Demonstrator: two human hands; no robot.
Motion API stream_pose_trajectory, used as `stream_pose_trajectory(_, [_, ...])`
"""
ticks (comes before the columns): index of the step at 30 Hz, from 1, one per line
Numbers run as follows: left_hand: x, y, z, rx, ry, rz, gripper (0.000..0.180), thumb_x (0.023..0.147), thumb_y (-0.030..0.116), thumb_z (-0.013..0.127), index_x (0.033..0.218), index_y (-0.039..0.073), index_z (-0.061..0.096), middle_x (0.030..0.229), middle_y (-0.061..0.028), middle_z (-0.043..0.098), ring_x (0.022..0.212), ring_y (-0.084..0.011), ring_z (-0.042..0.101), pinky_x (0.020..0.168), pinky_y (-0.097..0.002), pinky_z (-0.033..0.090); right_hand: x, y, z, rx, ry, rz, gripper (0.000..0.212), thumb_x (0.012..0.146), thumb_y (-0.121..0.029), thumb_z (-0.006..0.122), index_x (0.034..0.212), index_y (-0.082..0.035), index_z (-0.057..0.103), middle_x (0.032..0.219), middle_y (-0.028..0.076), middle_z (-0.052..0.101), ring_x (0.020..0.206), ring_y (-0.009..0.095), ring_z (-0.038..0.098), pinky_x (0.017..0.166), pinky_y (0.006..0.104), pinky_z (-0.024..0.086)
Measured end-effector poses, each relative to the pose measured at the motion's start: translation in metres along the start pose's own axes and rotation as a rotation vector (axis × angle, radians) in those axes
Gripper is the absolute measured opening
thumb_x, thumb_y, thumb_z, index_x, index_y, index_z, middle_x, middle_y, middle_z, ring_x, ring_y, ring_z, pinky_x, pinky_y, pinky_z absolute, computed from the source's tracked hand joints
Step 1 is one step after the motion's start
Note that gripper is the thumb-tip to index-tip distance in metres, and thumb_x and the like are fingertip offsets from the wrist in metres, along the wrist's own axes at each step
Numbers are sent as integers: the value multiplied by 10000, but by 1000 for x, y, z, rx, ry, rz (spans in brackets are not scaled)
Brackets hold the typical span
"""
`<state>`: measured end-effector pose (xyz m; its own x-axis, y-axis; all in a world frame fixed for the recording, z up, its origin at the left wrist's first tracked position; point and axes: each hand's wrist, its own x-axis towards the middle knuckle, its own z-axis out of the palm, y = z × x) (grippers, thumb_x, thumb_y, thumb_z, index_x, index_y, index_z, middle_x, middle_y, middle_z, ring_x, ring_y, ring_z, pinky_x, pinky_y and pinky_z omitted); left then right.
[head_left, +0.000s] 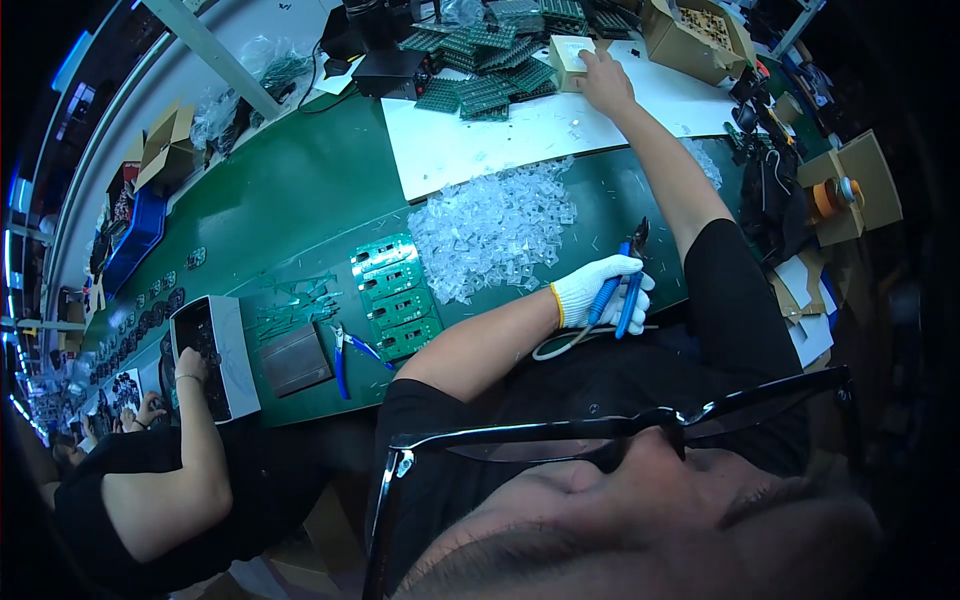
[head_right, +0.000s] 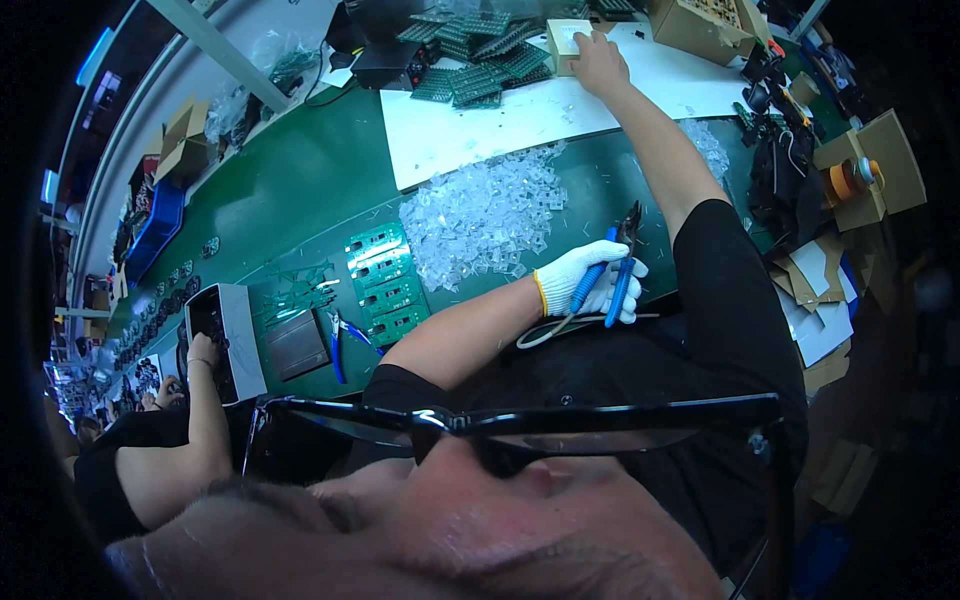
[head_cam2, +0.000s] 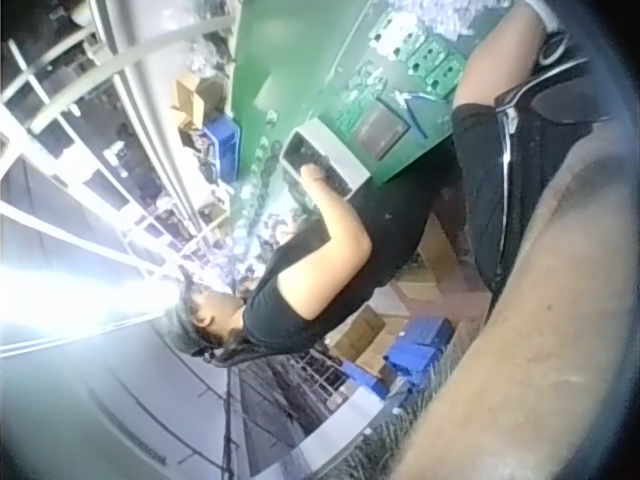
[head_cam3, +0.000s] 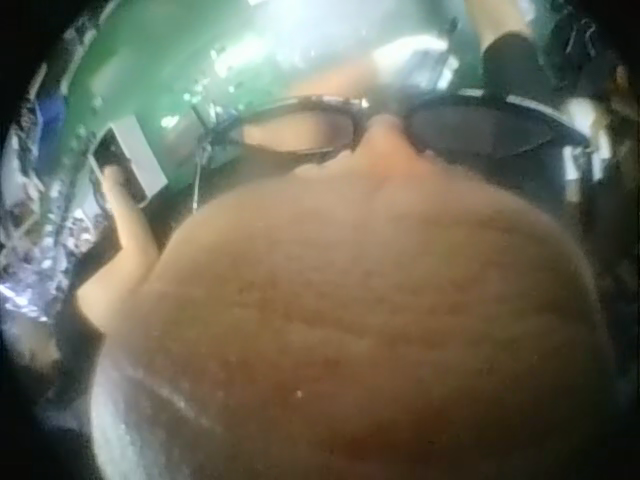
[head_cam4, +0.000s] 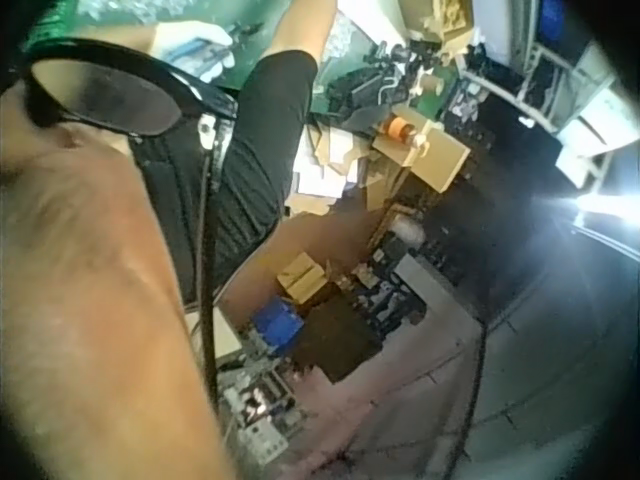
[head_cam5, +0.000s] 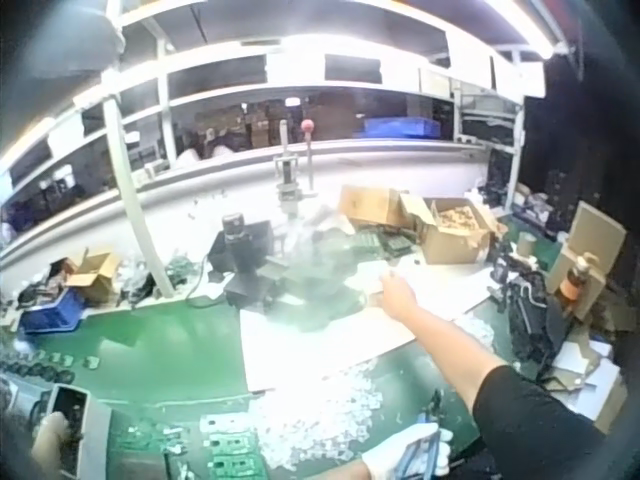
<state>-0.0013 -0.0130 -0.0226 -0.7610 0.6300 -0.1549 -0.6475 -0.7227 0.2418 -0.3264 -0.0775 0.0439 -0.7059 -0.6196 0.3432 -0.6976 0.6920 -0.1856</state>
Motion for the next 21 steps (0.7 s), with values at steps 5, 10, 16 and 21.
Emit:
stream_pose_trajectory(5, [-5, -3, -8, 3, 45, 27, 489, 1043, 405, 590, 1244, -41, 597, 982, -203, 734, 868, -378, 755, 883, -580, 612, -43, -22, 2, 59, 107, -228, 355, 913, -215, 746, 1236, -69, 732, 1267, 171, 687, 1172, 401, 634, 1025, 468, 526])
stream_pose_trajectory(10, [-3, -3, -1, -3, 51, 14, 477, 1045, 392, 595, 1228, -47, 610, 956, -202, 735, 840, -374, 758, 873, -591, 613, -81, -8, 7, 134, -118, -254, 214, 935, -139, 687, 1105, -35, 765, 1127, 187, 724, 1113, 393, 653, 987, 468, 527])
stream_pose_trajectory(16, [-2, -2, 1, 12, 69, 17, 474, 1044, 396, 591, 1223, -43, 614, 959, -197, 731, 852, -365, 754, 882, -591, 610, -89, -2, 6, 204, -188, -244, 182, 949, -111, 655, 1065, -37, 773, 1072, 207, 724, 1072, 397, 667, 965, 466, 523])
stream_pose_trajectory(21, [-9, -1, -3, 10, 86, 37, 486, 1039, 404, 599, 1233, -41, 610, 962, -194, 727, 851, -359, 752, 881, -584, 611, -111, -35, -17, 420, -464, -440, 223, 899, -170, 699, 1053, -18, 754, 1019, 201, 730, 990, 382, 692, 912, 457, 543])
